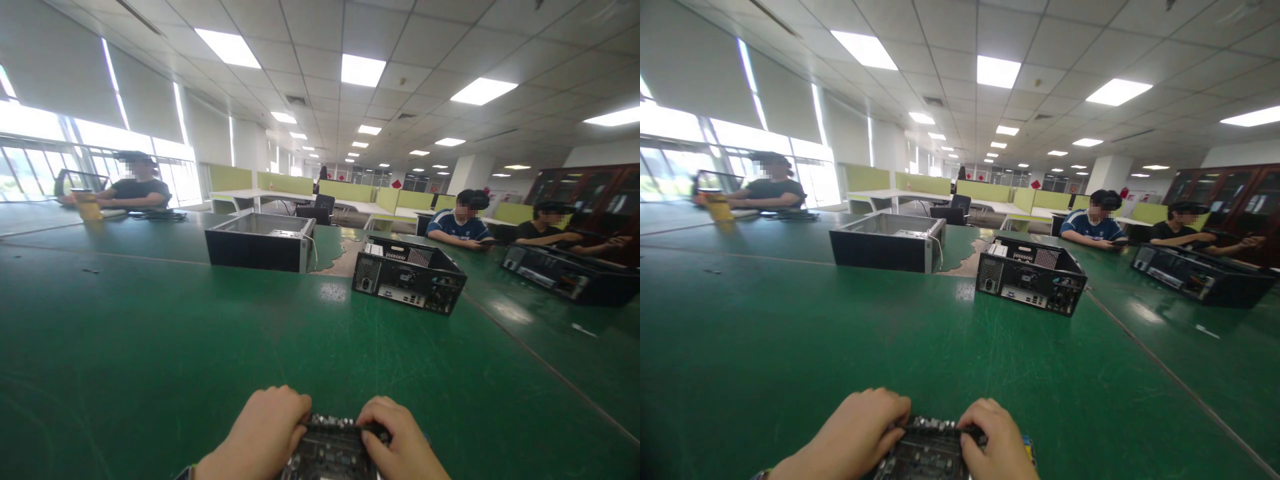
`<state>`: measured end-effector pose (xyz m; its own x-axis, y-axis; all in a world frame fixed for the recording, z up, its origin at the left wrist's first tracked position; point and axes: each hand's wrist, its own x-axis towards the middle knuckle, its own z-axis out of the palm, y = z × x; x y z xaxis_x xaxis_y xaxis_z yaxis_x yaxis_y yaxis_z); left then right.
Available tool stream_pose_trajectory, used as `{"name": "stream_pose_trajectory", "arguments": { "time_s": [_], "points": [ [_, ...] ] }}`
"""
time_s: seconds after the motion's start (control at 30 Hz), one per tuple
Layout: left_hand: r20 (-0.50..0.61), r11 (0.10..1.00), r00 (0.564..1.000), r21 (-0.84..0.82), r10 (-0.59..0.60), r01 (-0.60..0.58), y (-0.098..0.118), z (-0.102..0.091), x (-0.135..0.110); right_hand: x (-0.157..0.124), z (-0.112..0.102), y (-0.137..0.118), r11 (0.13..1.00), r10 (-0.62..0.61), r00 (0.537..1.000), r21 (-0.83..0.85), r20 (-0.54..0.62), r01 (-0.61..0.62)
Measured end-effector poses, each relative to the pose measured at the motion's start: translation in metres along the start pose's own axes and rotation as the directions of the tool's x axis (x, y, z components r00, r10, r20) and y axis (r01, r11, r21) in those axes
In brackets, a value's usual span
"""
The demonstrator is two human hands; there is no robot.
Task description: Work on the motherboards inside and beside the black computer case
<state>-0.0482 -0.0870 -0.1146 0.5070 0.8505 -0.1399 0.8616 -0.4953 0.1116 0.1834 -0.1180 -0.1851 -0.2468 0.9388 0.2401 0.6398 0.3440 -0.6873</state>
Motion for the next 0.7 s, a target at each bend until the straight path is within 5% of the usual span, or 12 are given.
{"name": "stream_pose_trajectory", "arguments": {
  "time_s": [0.7],
  "points": [
    [0.002,1.0,1.0,0.003,0.007,-0.007,0.0003,-0.0013,-0.0012,-0.0008,-0.0031,-0.0077,1.0,0.019,1.0,-0.012,0.019,-0.019]
  ]
}}
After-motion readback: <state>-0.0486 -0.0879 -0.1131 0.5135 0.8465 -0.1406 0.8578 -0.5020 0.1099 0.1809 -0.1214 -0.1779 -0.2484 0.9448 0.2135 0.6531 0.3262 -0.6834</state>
